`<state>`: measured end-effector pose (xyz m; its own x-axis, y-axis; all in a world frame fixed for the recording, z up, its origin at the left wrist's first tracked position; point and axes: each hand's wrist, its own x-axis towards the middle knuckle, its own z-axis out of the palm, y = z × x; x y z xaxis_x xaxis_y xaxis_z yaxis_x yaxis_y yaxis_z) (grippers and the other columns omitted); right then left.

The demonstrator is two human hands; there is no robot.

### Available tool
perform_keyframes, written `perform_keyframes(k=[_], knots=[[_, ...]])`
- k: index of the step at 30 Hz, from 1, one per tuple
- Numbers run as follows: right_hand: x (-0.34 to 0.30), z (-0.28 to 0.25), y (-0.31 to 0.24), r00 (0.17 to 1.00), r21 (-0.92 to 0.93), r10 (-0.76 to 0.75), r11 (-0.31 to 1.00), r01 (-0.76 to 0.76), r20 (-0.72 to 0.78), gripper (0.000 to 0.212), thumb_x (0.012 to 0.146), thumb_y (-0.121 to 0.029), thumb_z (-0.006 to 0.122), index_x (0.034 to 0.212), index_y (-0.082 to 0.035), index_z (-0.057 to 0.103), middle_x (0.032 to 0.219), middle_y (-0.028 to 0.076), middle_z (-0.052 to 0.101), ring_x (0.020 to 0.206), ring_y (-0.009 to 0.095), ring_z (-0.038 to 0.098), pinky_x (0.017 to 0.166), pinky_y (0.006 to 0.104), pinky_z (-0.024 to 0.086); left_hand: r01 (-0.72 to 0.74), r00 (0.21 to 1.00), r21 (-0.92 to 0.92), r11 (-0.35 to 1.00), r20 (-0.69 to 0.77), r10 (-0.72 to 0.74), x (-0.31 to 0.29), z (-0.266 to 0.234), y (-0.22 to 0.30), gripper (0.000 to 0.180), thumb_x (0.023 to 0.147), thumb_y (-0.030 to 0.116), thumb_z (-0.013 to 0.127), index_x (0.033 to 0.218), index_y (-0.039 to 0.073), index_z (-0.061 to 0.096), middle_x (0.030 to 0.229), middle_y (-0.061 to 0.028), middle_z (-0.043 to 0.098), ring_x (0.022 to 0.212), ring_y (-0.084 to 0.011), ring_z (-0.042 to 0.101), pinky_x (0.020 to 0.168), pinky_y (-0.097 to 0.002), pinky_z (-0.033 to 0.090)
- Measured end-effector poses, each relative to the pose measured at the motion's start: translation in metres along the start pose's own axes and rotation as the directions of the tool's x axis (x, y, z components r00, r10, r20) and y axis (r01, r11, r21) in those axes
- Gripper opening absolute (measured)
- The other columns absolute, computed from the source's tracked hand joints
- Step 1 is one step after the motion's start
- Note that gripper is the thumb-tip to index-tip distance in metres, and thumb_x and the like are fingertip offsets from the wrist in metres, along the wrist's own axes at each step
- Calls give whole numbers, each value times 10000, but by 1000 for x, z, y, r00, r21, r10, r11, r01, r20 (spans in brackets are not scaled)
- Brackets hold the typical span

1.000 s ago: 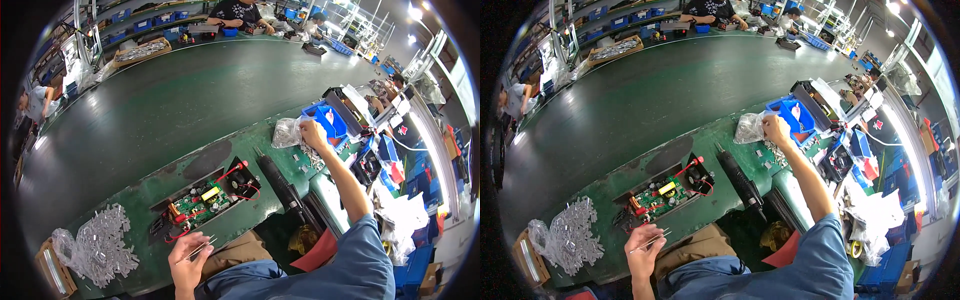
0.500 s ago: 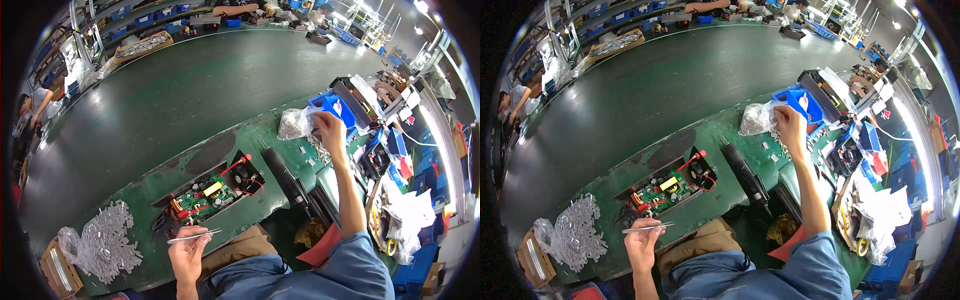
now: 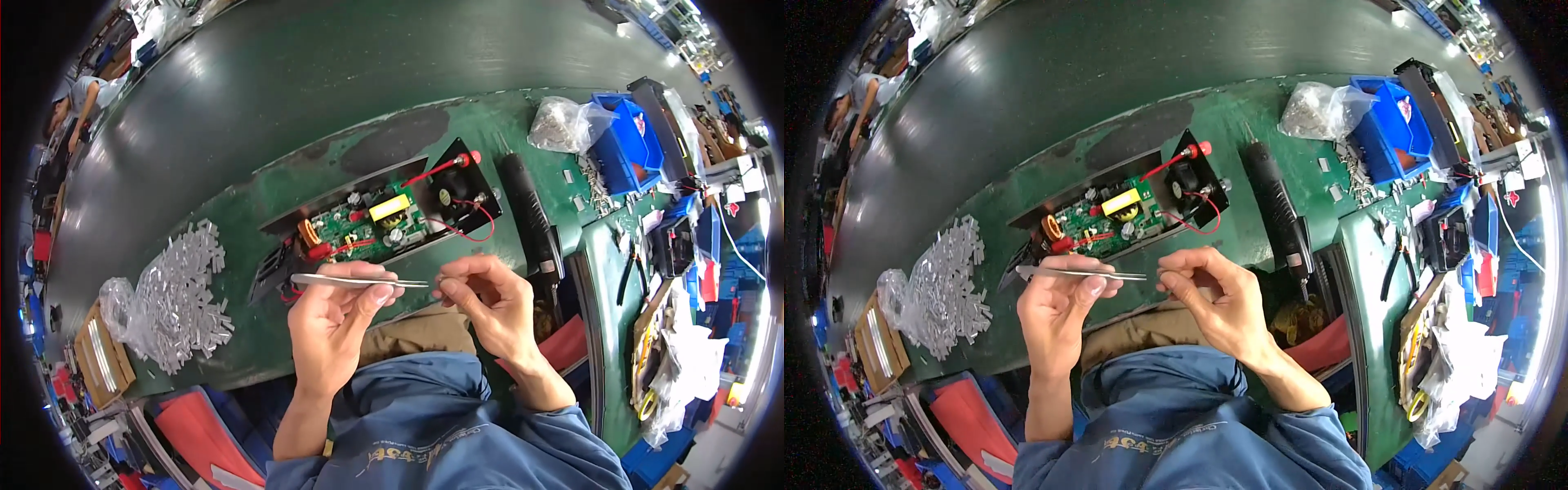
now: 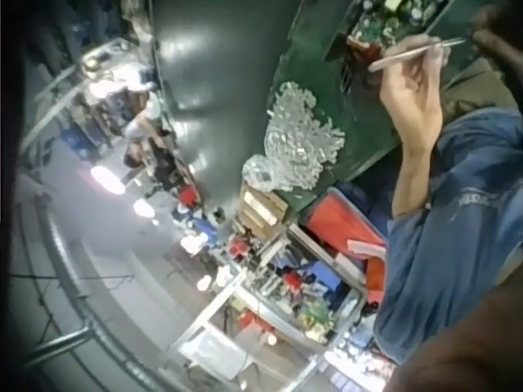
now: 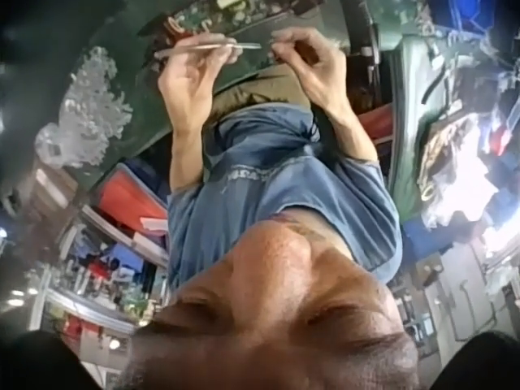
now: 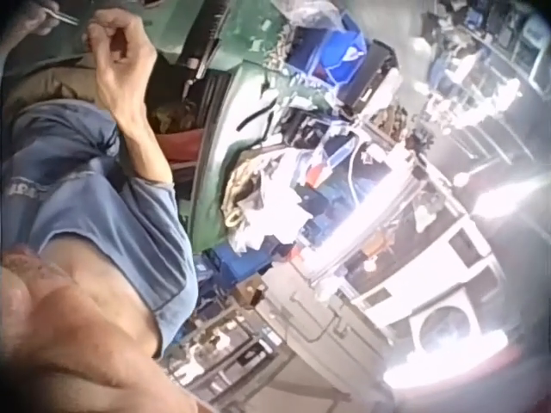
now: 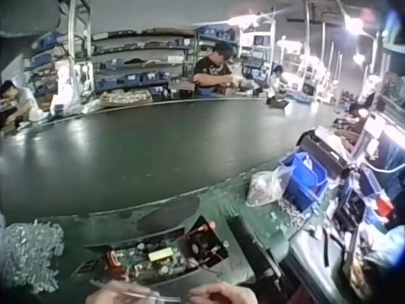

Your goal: Assembling electronic devices by attaching internal components and metal plates using an electric screwdriver.

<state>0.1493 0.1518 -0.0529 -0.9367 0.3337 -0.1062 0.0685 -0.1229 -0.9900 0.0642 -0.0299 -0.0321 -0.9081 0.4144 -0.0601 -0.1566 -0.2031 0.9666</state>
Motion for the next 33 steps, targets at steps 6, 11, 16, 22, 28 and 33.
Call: perform_keyframes(k=[6, 11, 16, 22, 28, 33], knots=[[-2, 2, 1, 999, -86, -41, 995, 42, 12, 176, 967, 33, 669, 1128, 33, 598, 1034, 134, 719, 924, 174, 717, 810, 285, 585, -14, 1000, 26, 1000, 25, 13, -1, -2, -5, 213, 969, 38, 696, 1136, -54, 600, 1036, -167, 719, 908, -222, 731, 836, -337, 620], [-2, 3, 0, 998, -97, -62, 993, 64, 27, 195, 955, 47, 679, 1130, 32, 594, 1034, 138, 720, 928, 180, 717, 809, 294, 590, 2, 998, 38, 999, 55, -4, -1, -5, -5, 212, 967, -10, 680, 1148, -82, 598, 1079, -170, 700, 981, -236, 724, 893, -335, 609], [-2, 4, 0, 997, -113, -70, 991, 73, 34, 198, 948, 54, 683, 1124, 34, 594, 1027, 144, 721, 923, 184, 719, 796, 296, 594, 7, 999, 38, 999, 51, -9, -2, -5, -8, 209, 966, -10, 681, 1143, -85, 600, 1061, -169, 707, 964, -237, 732, 877, -330, 609], [1, 6, 1, 992, -151, -113, 981, 119, 53, 195, 946, 58, 683, 1119, 37, 595, 1014, 144, 724, 901, 185, 723, 785, 292, 594, 17, 999, 48, 999, 38, -19, -2, -7, -7, 202, 965, -12, 681, 1138, -84, 603, 1054, -170, 707, 958, -239, 735, 864, -327, 612], [2, 3, 2, 994, -172, -82, 981, 92, 67, 213, 943, 63, 684, 1135, 38, 596, 1050, 146, 718, 917, 176, 715, 797, 288, 588, -13, 1000, 71, 997, 0, 13, 4, -4, -9, 181, 967, 16, 688, 1106, -63, 602, 1000, -173, 711, 884, -221, 728, 823, -339, 631], [-2, -21, 9, 875, -533, -403, 819, 215, -267, 202, 901, 66, 701, 1094, 16, 667, 1028, 117, 684, 901, 188, 665, 805, 292, 548, -130, 990, 210, 969, -19, 137, 9, -19, -14, 152, 973, 13, 678, 1085, -62, 607, 1004, -162, 698, 895, -213, 721, 833, -333, 627]])
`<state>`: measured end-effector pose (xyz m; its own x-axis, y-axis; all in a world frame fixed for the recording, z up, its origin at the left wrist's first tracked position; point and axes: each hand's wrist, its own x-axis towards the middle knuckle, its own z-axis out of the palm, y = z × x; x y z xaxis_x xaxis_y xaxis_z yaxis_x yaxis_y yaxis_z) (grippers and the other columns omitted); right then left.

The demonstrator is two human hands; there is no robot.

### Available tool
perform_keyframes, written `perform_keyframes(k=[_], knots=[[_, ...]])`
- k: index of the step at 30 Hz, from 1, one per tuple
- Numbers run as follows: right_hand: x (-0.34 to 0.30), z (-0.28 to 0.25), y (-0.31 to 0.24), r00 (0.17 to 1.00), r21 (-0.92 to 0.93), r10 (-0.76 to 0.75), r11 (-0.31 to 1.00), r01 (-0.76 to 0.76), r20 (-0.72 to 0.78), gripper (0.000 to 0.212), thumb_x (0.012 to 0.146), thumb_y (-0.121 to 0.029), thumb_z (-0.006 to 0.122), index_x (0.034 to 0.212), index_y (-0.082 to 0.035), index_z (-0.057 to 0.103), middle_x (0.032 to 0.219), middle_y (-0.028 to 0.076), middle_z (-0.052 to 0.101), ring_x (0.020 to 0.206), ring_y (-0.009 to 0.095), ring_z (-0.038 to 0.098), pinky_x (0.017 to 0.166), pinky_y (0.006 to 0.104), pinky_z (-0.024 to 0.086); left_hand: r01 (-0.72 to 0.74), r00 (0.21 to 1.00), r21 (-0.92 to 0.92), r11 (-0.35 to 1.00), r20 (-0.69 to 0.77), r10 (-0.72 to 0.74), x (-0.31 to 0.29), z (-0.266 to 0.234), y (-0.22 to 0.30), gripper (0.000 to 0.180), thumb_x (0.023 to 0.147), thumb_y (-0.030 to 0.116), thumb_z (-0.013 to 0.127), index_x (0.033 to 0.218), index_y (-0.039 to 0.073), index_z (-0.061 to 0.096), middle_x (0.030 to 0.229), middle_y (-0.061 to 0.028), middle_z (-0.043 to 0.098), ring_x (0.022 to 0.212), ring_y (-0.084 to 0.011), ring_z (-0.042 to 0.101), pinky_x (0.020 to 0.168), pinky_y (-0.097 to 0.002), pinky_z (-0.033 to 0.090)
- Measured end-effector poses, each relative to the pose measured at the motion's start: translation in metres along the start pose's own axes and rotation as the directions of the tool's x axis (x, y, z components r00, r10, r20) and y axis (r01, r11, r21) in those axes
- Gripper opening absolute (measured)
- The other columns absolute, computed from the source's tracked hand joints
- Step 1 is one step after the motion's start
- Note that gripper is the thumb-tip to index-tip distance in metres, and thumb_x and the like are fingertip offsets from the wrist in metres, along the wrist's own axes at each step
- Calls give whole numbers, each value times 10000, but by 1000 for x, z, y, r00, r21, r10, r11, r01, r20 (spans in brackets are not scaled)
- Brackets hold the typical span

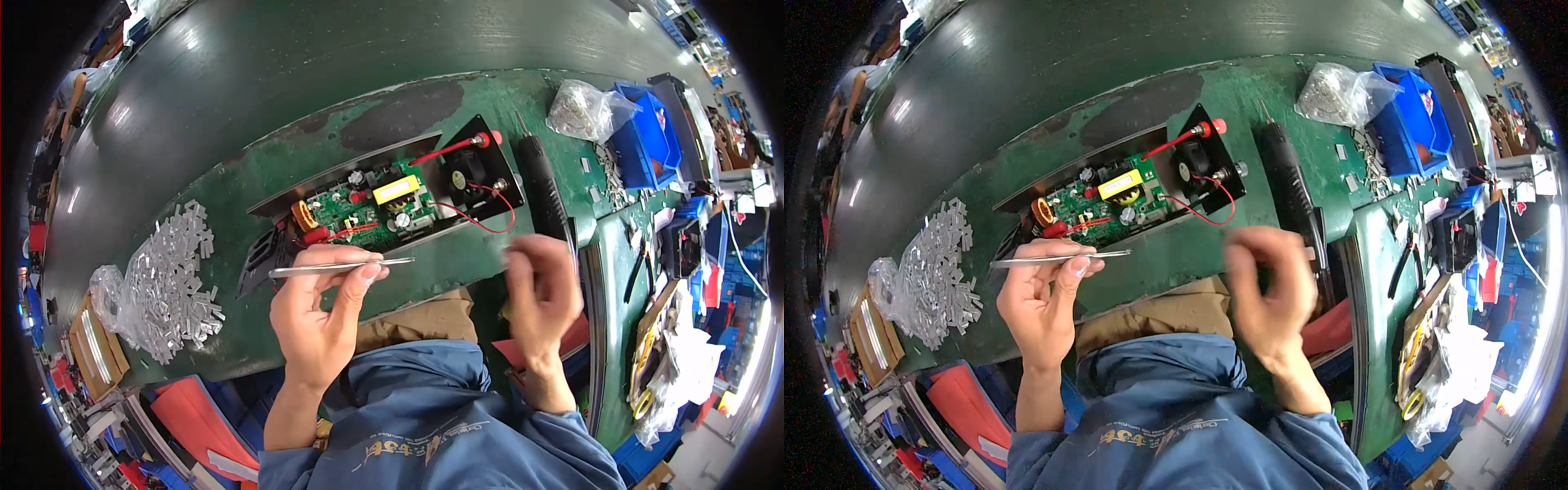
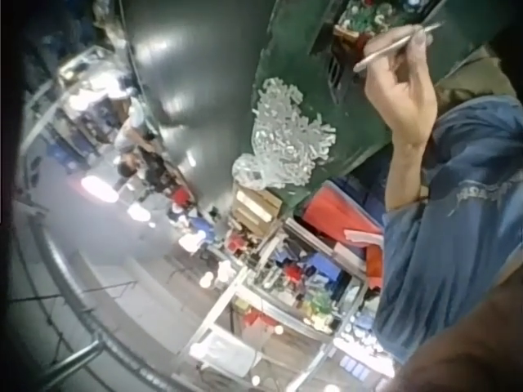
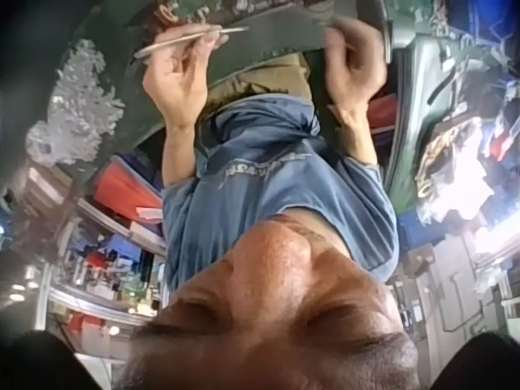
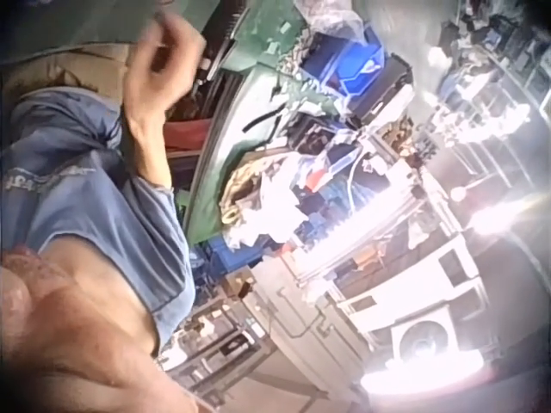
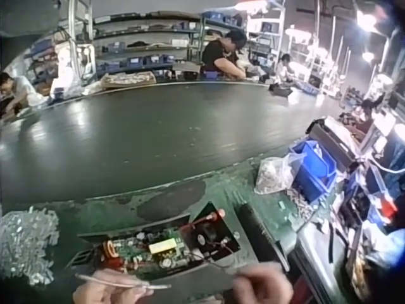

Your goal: Assembling electronic devices by attaching internal components and metal plates using an electric screwdriver.

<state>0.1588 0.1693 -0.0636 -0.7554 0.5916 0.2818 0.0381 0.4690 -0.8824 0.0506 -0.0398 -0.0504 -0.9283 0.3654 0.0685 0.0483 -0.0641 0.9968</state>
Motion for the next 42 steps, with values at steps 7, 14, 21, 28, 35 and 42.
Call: perform_keyframes(k=[7, 14, 21, 28, 35, 42], knots=[[21, -36, 53, 980, -664, -185, 741, 95, -67, 511, 906, -68, 742, 1383, -20, 564, 1249, 181, 608, 1093, 372, 611, 973, 420, 486, -322, 946, 417, 850, 112, 304, 16, -6, -14, 202, 897, -33, 741, 1075, 3, 652, 970, -123, 723, 826, -215, 725, 715, -286, 582], [-38, -51, 42, 914, -358, 391, 843, -402, -105, 501, 905, -155, 740, 1347, -14, 549, 1093, 135, 607, 971, 246, 621, 869, 374, 511, -388, 922, 561, 731, 230, 313, 27, 6, -18, 196, 854, -39, 770, 1011, 6, 661, 931, -146, 741, 804, -276, 734, 736, -338, 574], [-118, -48, 26, 434, 27, 803, 465, -885, 408, 400, 839, -151, 809, 1162, -25, 610, 898, 3, 626, 809, 106, 571, 758, 274, 483, -362, 932, 631, 686, 271, 243, 34, 6, -8, 187, 834, -30, 781, 994, 15, 696, 943, -121, 767, 819, -258, 737, 734, -343, 570], [-122, -60, 43, 604, 141, 727, 595, -791, 327, 385, 839, -199, 787, 1134, -41, 596, 932, 9, 621, 820, 110, 552, 745, 275, 469, -422, 903, 635, 647, 236, 358, 26, -6, -3, 252, 824, 9, 816, 1039, 38, 687, 915, -87, 770, 785, -239, 741, 680, -312, 564], [16, -79, 25, 808, -395, 579, 772, -498, 112, 451, 862, -146, 748, 1265, -4, 606, 952, 131, 709, 878, 165, 658, 825, 343, 528, -389, 909, 543, 744, 96, 405, 10, -20, 19, 221, 825, -62, 791, 1002, -38, 661, 902, -179, 751, 793, -280, 737, 706, -332, 584], [65, -52, 36, 986, -671, -28, 730, 131, 162, 383, 878, -106, 757, 1237, -37, 645, 1131, 182, 647, 1069, 371, 623, 959, 410, 489, -534, 834, 522, 665, 193, 517, 55, -6, 46, 232, 817, -85, 780, 1011, -10, 677, 927, -148, 747, 776, -266, 732, 701, -323, 578]])
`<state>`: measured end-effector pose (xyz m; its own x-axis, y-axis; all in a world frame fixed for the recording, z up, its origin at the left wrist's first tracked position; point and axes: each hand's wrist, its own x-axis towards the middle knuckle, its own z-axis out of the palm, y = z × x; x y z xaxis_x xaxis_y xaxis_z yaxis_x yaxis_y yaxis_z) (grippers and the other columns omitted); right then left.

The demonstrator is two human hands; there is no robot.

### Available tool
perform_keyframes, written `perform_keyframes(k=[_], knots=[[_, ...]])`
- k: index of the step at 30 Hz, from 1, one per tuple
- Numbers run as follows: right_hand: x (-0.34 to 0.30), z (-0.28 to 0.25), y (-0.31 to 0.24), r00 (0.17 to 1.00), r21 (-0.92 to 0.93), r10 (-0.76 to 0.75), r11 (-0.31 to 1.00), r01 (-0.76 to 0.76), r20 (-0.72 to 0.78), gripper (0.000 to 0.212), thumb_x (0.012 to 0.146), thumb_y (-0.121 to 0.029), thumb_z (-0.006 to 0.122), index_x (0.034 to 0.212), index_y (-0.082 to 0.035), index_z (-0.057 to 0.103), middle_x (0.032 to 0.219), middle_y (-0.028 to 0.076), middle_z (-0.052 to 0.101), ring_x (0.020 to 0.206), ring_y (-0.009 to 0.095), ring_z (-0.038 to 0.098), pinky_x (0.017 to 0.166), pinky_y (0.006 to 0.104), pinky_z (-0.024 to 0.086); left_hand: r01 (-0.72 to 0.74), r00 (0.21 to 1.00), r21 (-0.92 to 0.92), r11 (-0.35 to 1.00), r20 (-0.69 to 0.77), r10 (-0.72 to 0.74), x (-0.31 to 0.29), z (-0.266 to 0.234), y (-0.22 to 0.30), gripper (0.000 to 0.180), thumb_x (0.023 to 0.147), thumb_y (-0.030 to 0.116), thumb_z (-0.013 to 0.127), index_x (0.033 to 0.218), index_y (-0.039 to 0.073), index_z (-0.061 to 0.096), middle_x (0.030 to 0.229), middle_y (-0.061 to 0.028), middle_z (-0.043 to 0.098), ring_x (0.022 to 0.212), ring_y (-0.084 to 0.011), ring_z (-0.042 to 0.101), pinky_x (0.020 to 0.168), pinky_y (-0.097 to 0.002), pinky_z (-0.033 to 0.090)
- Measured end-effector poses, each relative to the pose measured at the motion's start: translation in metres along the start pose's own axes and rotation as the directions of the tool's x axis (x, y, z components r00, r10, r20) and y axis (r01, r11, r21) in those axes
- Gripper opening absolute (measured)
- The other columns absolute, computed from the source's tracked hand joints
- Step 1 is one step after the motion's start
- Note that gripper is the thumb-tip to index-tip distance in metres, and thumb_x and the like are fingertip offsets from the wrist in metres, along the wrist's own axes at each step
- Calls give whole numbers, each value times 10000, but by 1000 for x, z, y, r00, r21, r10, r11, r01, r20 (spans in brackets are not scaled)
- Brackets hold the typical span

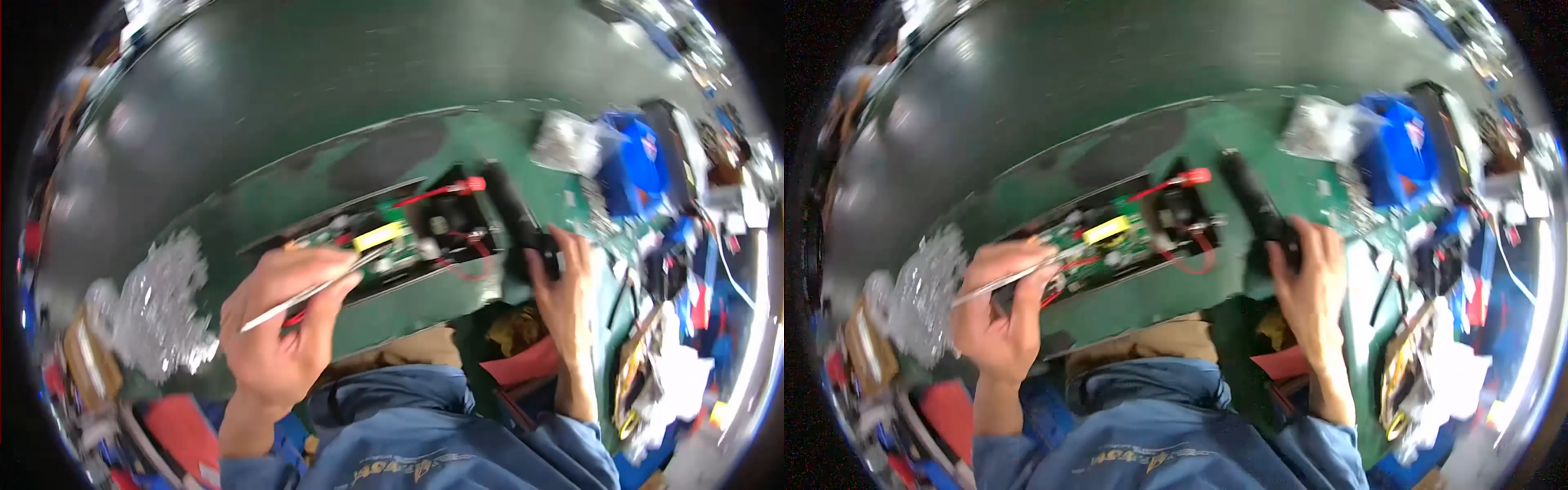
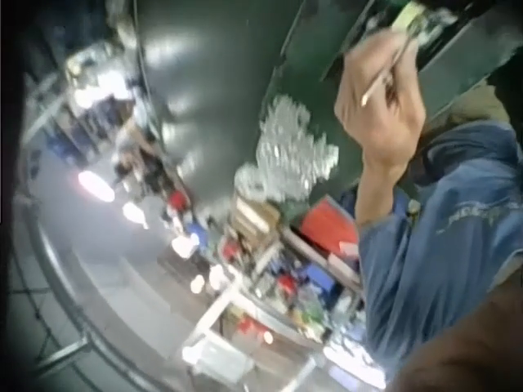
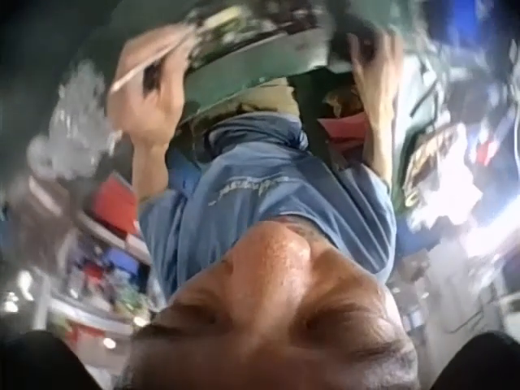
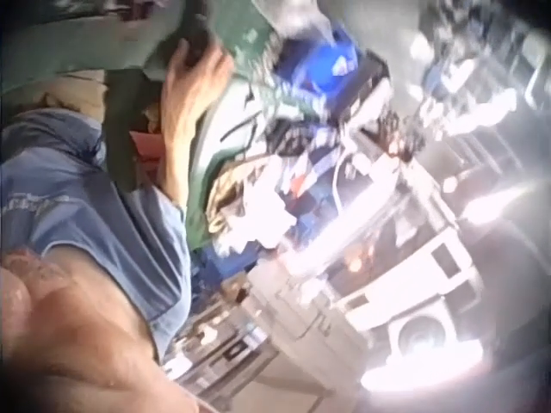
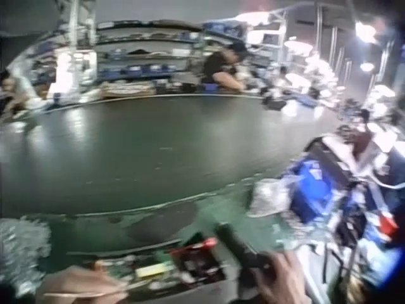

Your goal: Assembling electronic devices by attaching internal components and metal plates using an electric screwdriver.

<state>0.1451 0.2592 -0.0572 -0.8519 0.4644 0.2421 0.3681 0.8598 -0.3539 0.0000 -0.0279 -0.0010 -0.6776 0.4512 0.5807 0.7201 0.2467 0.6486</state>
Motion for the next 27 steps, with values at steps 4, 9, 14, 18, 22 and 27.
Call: perform_keyframes(k=[4, 9, 14, 18, 22, 27], knots=[[-12, -7, 0, 980, 18, -65, 997, 69, -191, 305, 930, -61, 697, 1229, -16, 660, 1191, 163, 647, 1151, 308, 606, 1028, 400, 452, 48, 986, 86, 995, -164, -33, -11, -39, -2, 176, 866, -58, 764, 1021, -11, 694, 945, -118, 744, 774, -197, 714, 686, -289, 566], [3, -6, 26, 967, 72, -127, 987, 146, -221, 256, 978, -68, 668, 1226, -2, 658, 1172, 143, 667, 1091, 283, 627, 986, 389, 471, 408, 853, 137, 903, -411, -323, -79, -103, -19, 121, 963, -11, 679, 1076, -50, 665, 1015, -124, 729, 859, -167, 711, 770, -280, 571], [17, -9, -48, 964, 194, -222, 949, 248, -145, 231, 959, -53, 662, 1184, -5, 680, 1135, 122, 678, 1049, 240, 626, 969, 359, 471, 626, 664, -59, 777, -482, -571, -144, -106, -69, 170, 961, 80, 725, 1084, -32, 687, 958, -80, 747, 835, -133, 719, 744, -255, 559], [37, -4, -141, 874, 385, -484, 798, 463, -48, 181, 922, 33, 648, 1096, 16, 695, 1060, 119, 687, 969, 214, 644, 899, 323, 492, 643, 595, -179, 745, -496, -633, -157, -98, -90, 179, 969, 108, 724, 1084, -27, 701, 954, -77, 749, 843, -129, 726, 742, -250, 558], [69, 40, -236, 619, 509, -785, 531, 678, -5, 133, 909, -6, 694, 1042, -2, 703, 995, 130, 697, 929, 254, 688, 824, 336, 533, 612, 569, -224, 758, -540, -620, -166, -103, -90, 171, 972, 113, 720, 1082, -17, 703, 923, -62, 746, 778, -101, 695, 700, -241, 541], [103, 146, -324, 396, 591, -881, 469, 657, 258, 183, 890, -154, 720, 984, 2, 705, 915, 159, 723, 853, 314, 714, 780, 391, 559, 676, 545, -157, 720, -551, -633, -170, -110, -79, 166, 971, 102, 714, 1087, -17, 707, 955, -52, 740, 768, -86, 672, 706, -239, 532]])
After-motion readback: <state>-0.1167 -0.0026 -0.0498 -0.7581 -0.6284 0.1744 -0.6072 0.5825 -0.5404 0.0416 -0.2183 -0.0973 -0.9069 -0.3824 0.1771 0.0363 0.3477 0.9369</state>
